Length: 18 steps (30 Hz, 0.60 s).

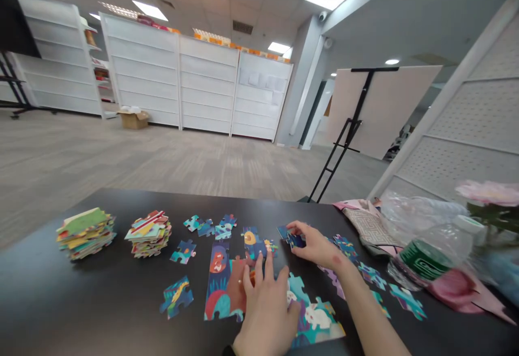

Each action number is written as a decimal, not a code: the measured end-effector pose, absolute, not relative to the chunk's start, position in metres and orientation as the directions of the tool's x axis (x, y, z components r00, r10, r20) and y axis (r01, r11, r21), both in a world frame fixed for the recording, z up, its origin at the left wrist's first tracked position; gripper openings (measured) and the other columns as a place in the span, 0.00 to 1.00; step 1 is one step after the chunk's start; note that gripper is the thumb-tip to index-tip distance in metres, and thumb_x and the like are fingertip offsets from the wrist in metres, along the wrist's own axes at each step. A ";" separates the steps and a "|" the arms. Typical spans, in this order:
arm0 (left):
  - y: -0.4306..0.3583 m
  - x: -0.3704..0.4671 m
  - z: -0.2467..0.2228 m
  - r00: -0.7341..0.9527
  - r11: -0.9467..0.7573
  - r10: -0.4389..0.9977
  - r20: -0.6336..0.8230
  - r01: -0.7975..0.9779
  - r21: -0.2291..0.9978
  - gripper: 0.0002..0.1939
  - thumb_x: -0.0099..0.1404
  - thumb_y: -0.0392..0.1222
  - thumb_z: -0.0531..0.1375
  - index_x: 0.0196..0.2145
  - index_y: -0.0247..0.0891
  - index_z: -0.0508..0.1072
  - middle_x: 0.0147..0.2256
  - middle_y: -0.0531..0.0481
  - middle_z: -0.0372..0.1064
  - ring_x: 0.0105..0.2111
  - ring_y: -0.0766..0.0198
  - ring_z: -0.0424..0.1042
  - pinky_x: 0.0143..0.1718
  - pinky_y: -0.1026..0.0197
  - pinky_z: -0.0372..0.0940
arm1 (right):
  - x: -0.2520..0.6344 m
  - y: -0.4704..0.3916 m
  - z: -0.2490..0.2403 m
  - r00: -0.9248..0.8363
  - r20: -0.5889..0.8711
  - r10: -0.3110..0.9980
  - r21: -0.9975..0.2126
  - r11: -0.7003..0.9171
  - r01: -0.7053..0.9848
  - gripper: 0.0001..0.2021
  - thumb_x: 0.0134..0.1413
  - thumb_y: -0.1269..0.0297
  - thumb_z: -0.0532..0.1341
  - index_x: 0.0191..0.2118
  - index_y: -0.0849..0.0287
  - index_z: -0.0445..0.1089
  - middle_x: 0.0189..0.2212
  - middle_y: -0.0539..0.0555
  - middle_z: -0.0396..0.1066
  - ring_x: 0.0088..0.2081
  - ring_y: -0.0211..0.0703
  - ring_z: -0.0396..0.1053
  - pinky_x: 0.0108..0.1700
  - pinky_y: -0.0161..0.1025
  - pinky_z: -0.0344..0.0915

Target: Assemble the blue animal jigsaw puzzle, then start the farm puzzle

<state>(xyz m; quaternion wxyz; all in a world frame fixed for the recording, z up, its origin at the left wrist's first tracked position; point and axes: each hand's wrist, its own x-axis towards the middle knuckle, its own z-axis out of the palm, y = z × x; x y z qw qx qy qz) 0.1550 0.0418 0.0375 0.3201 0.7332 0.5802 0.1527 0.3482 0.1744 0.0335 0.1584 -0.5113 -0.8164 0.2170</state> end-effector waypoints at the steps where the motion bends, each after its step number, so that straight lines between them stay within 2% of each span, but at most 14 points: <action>1: 0.043 0.154 0.036 0.266 -0.118 0.953 -0.145 0.766 0.632 0.32 0.63 0.54 0.51 0.64 0.49 0.61 0.71 0.48 0.37 0.70 0.47 0.33 0.66 0.35 0.30 | 0.348 0.174 0.033 -0.443 0.037 0.896 -0.525 0.394 0.754 0.26 0.41 0.71 0.63 0.51 0.57 0.66 0.45 0.56 0.72 0.47 0.49 0.70 0.52 0.46 0.64; 5: 0.048 0.153 0.024 0.187 -0.080 0.974 -0.131 0.817 0.571 0.31 0.63 0.53 0.51 0.63 0.50 0.63 0.70 0.49 0.42 0.70 0.49 0.35 0.66 0.37 0.30 | 0.351 0.176 0.031 -0.489 0.067 0.870 -0.601 0.427 0.676 0.25 0.43 0.75 0.58 0.51 0.56 0.68 0.49 0.56 0.72 0.52 0.48 0.69 0.54 0.46 0.65; 9: 0.050 0.150 0.017 0.164 -0.083 0.982 -0.090 0.815 0.573 0.29 0.63 0.54 0.51 0.61 0.51 0.65 0.69 0.48 0.44 0.69 0.49 0.39 0.65 0.37 0.33 | 0.362 0.186 0.027 -0.355 0.201 0.913 -0.603 0.401 0.690 0.25 0.41 0.81 0.50 0.45 0.57 0.70 0.46 0.55 0.75 0.49 0.43 0.71 0.55 0.45 0.65; 14: 0.049 0.150 0.023 0.163 -0.083 0.982 -0.098 0.830 0.551 0.29 0.63 0.53 0.51 0.61 0.51 0.66 0.69 0.48 0.46 0.69 0.49 0.41 0.65 0.37 0.33 | 0.369 0.195 0.016 -0.234 0.198 0.952 -0.543 0.306 0.782 0.26 0.41 0.83 0.49 0.46 0.58 0.70 0.40 0.55 0.76 0.42 0.41 0.73 0.50 0.41 0.68; 18: 0.048 0.152 0.034 0.151 -0.048 0.976 -0.155 0.849 0.527 0.29 0.62 0.52 0.52 0.60 0.51 0.66 0.69 0.50 0.47 0.69 0.49 0.41 0.65 0.38 0.33 | 0.363 0.196 0.008 -0.269 0.205 0.941 -0.538 0.338 0.772 0.26 0.44 0.81 0.51 0.50 0.58 0.70 0.43 0.55 0.75 0.42 0.42 0.73 0.51 0.42 0.68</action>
